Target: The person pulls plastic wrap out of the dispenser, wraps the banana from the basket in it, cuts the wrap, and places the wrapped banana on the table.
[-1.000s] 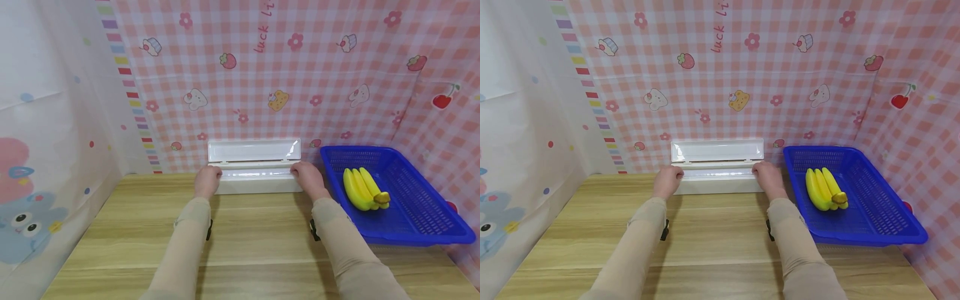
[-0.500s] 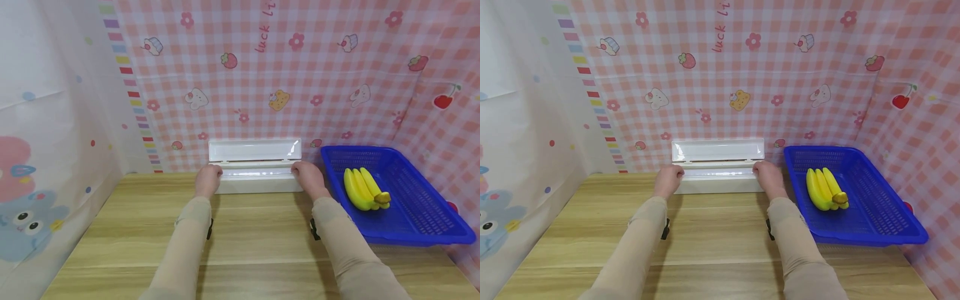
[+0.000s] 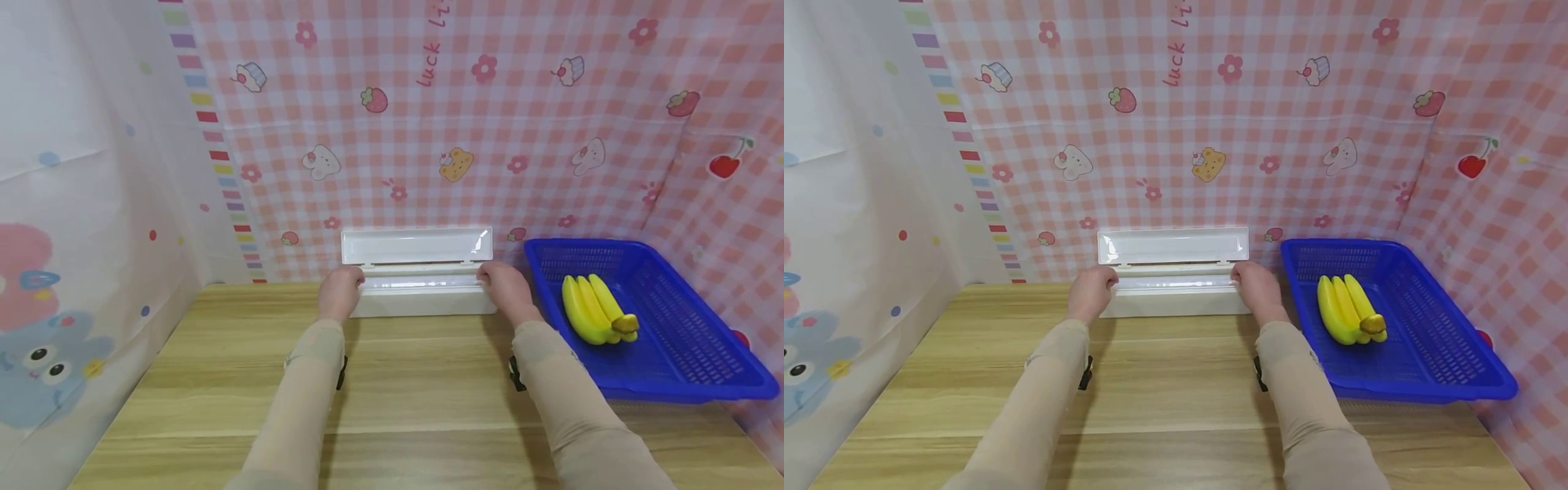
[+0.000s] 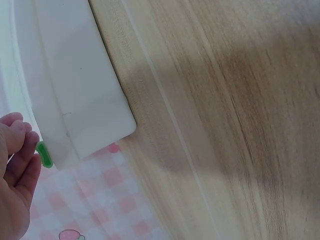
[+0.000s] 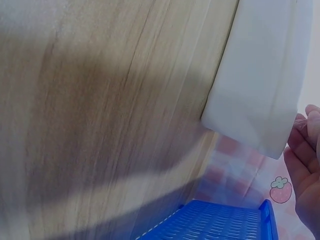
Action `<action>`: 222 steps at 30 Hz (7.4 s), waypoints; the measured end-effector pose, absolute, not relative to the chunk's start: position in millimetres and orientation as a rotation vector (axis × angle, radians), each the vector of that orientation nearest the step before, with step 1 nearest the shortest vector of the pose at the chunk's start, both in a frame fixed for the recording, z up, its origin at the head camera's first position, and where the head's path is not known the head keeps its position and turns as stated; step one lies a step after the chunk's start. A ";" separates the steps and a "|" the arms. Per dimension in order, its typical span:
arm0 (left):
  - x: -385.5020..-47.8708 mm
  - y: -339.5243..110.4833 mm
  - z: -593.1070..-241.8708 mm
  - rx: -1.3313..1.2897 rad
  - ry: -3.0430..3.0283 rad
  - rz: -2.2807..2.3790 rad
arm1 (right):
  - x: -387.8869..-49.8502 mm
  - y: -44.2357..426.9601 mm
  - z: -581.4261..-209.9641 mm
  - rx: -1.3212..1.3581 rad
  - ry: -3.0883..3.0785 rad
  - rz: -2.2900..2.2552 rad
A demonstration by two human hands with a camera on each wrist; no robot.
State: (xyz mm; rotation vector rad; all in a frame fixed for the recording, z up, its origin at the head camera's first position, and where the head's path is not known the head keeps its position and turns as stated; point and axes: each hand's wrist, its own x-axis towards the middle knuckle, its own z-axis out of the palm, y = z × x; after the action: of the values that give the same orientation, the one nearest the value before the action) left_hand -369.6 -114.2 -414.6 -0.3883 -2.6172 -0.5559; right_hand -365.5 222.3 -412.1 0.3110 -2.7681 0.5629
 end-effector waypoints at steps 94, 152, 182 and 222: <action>-356.7 -129.9 -360.9 -0.482 -2.479 -0.678 | -364.4 241.9 -371.2 0.615 -2.457 0.431; -349.7 -137.4 -331.7 -0.578 -2.293 -0.673 | -355.0 237.8 -336.3 0.551 -2.457 0.501; -345.3 -138.4 -310.4 -0.614 -2.257 -0.660 | -347.6 236.8 -316.8 0.513 -2.456 0.654; -341.0 -139.8 -295.8 -0.546 -2.190 -0.735 | -344.5 239.6 -298.2 0.593 -2.403 0.684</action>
State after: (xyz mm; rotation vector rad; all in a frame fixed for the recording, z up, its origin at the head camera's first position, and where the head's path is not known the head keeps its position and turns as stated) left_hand -341.0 -139.8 -295.8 -0.5459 -2.1900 -0.7351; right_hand -344.5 239.6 -298.2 0.5926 -2.4033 0.6845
